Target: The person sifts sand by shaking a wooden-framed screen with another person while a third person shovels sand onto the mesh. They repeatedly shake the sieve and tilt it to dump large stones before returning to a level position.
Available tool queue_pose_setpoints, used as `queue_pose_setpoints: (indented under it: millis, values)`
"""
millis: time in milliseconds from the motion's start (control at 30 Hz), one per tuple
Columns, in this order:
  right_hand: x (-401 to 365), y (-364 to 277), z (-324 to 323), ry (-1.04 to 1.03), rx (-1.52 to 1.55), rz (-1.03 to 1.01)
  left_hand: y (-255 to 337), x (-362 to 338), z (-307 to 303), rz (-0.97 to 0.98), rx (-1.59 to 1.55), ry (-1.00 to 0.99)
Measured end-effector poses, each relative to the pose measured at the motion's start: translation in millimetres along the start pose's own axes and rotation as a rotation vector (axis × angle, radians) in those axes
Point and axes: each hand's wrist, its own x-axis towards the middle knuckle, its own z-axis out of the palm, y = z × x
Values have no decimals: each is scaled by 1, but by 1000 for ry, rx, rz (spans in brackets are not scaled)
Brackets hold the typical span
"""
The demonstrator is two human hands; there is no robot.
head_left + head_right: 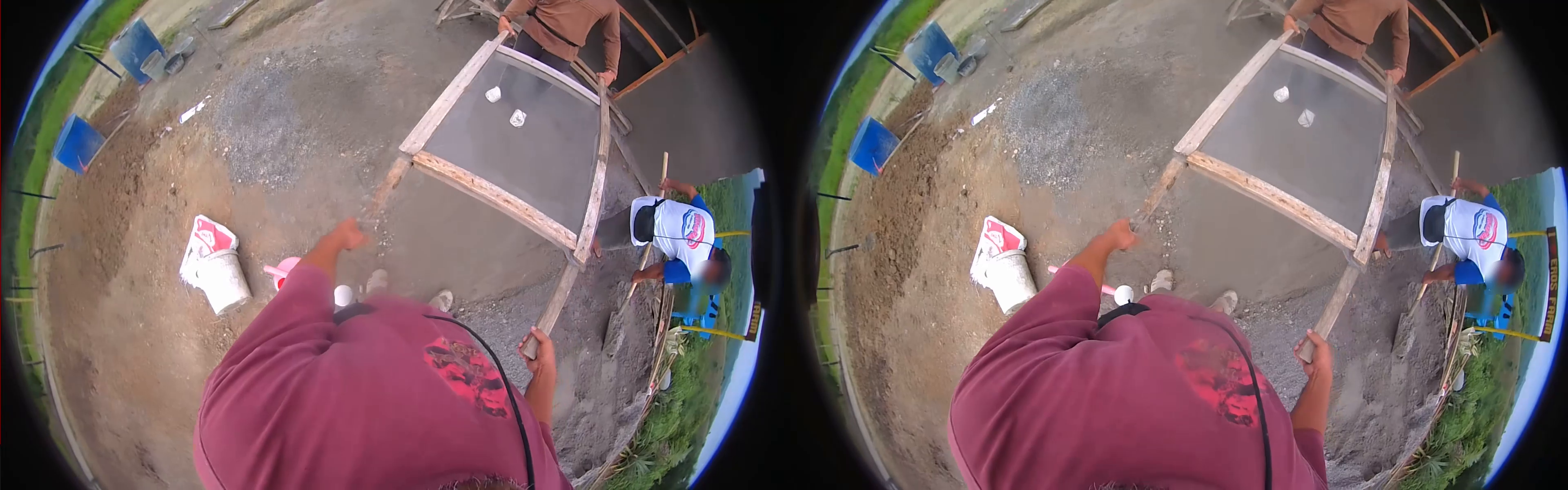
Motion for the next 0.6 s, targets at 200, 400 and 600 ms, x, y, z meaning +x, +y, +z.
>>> queue_pose_setpoints:
  millis: [200,400,600]
  values:
    - [67,4,-23,-69,-29,-14,37,-19,7,4,157,243]
    - [110,12,-48,-127,-34,-37,79,-40,2,-125,132,194]
    - [132,21,-98,-151,-28,-50,86,-42,57,-87,267,204]
